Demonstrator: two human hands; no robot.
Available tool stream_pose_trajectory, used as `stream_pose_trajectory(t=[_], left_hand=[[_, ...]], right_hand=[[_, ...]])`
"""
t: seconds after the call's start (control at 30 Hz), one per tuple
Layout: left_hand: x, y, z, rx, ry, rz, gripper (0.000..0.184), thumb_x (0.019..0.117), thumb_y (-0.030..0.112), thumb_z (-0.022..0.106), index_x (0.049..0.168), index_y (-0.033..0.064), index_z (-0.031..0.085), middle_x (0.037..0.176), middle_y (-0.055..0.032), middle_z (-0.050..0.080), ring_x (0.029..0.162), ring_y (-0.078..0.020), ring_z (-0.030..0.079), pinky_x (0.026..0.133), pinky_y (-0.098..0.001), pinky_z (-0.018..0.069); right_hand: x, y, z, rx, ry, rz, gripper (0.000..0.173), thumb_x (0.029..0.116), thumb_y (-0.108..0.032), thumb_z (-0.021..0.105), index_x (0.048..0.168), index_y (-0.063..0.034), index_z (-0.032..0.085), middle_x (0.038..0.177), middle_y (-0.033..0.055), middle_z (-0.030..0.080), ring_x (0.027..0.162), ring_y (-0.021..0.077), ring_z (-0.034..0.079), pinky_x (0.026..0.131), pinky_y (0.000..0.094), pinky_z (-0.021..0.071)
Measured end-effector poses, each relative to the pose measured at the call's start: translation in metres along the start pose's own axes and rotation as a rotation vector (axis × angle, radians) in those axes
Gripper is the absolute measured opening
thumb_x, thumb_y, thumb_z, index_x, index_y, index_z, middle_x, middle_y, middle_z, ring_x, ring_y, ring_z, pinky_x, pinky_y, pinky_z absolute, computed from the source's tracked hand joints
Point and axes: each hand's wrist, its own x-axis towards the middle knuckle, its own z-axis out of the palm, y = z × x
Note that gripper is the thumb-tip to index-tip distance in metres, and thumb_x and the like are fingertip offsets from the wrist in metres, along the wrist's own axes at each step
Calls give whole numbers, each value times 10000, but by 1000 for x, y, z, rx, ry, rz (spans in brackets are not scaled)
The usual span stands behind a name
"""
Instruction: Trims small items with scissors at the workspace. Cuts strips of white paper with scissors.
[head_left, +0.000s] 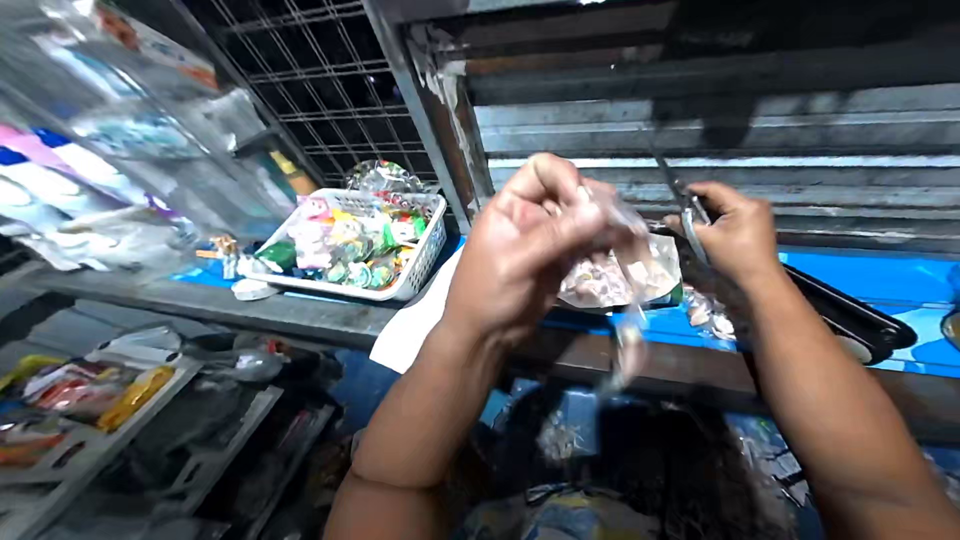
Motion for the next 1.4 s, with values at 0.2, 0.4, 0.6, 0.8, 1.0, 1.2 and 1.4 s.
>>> stream_pose_trajectory(t=[0.2,0.4,0.6,0.8,1.0,1.2,1.4], left_hand=[[67,-53,-69,117,479,-222,151,1010,-25,519,1080,107,495,831,-21,639,704,-90,634,653,-221,547],[65,-109,-101,-29,505,-439,305,1043,-7,452,1326,88,515,975,-52,646,745,-107,640,712,-251,563],[59,-120,-111,-126,484,-524,271,985,-95,424,1144,61,579,846,-12,624,742,-111,653,764,-275,587],[54,-128,-104,-107,353,-515,235,1003,-94,395,1024,82,549,876,-16,654,779,-109,678,768,-271,589],[48,-127,-100,-125,180,-486,227,1002,-69,402,1080,81,553,876,-18,642,768,-115,661,759,-294,587],[43,-130,-89,-124,113,-518,208,1028,-35,418,1143,69,557,945,-44,687,819,-118,687,777,-284,591],[46,-131,-87,165,77,-642,312,1017,-47,526,1321,16,562,1128,-63,677,739,-70,655,675,-219,568]], right_hand=[[1,3,7,-31,-66,57,370,892,-193,815,1223,-63,713,987,185,737,837,327,710,782,587,555],[-2,2,8,-36,-64,47,369,873,-174,831,1207,-64,719,960,161,741,806,275,708,762,533,568],[-4,-3,11,-15,-114,73,386,857,-156,835,1212,-60,717,956,127,741,793,193,695,758,440,575],[-6,-27,20,236,-251,143,402,843,-92,821,1206,-42,656,863,2,703,678,16,615,647,208,540],[21,-61,47,385,-325,380,343,933,-160,755,1223,-68,598,811,-20,716,586,21,608,536,194,507],[1,-53,61,584,-127,324,348,911,1,729,1214,-70,573,954,-3,758,671,25,671,578,170,542],[0,-48,60,585,-179,285,390,878,-3,753,1230,-31,588,991,12,750,783,53,710,689,221,598]])
